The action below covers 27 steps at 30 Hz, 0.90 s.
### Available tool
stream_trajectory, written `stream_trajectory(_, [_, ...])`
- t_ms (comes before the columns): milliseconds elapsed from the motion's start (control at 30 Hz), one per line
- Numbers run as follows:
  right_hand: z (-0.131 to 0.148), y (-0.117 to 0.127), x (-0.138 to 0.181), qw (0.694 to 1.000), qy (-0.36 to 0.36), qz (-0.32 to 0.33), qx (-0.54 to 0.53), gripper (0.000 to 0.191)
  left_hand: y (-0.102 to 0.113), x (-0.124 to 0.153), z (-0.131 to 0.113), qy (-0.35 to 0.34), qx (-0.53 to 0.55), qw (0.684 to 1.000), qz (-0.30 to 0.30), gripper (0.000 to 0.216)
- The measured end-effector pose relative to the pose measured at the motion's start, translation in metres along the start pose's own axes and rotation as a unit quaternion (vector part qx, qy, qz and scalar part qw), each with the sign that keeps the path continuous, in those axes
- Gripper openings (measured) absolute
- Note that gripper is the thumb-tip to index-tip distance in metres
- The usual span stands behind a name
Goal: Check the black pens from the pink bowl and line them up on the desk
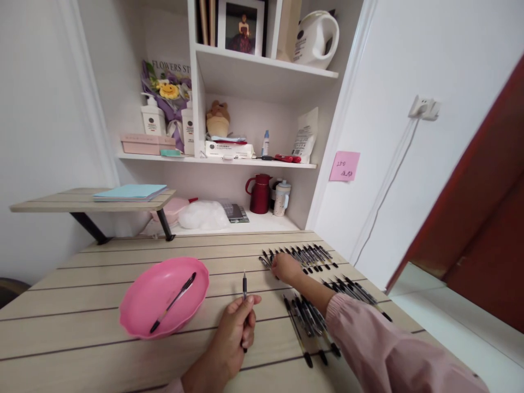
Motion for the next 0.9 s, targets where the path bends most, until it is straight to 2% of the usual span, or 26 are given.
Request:
stream_trajectory(133, [0.0, -0.015, -0.006, 0.999, -0.012, 0.014, 0.051, 0.017, 0.001, -0.001, 0.002, -0.005, -0.003, 1.0, 0.007, 0.03])
stream_trajectory(267, [-0.001, -0.018, -0.009, 0.997, -0.013, 0.019, 0.074, 0.02, 0.001, -0.001, 0.002, -0.013, -0.004, 1.0, 0.016, 0.028])
stream_trajectory(433, [-0.002, -0.017, -0.011, 0.997, -0.012, 0.015, 0.07, 0.02, 0.0, 0.0, 0.001, -0.01, -0.008, 1.0, 0.014, 0.029])
stream_trajectory(600, [-0.001, -0.003, -0.005, 1.0, -0.001, 0.008, 0.023, 0.015, 0.001, -0.001, 0.002, -0.009, 0.025, 0.999, 0.022, 0.031])
stream_trajectory(733, [0.009, 0.003, 0.024, 0.998, 0.033, 0.042, -0.045, 0.021, 0.002, -0.005, 0.001, -0.019, 0.101, 0.995, -0.008, 0.02])
stream_trajectory(833, [0.02, -0.01, 0.062, 0.986, 0.07, 0.113, -0.104, 0.027, 0.002, -0.008, -0.002, -0.04, 0.173, 0.984, -0.008, 0.012])
stream_trajectory(900, [0.03, -0.023, 0.087, 0.963, 0.13, 0.154, -0.177, 0.018, 0.002, -0.009, -0.002, -0.038, 0.212, 0.977, -0.009, 0.01])
Point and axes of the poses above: each hand's wrist, its own x-axis away from the middle knuckle, its own y-axis out of the back of the hand, z = x × y, the point moved 3 cm from there along -x, towards the middle knuckle, and after that the axes turned 1 degree about -y, right-handed, at the moved point
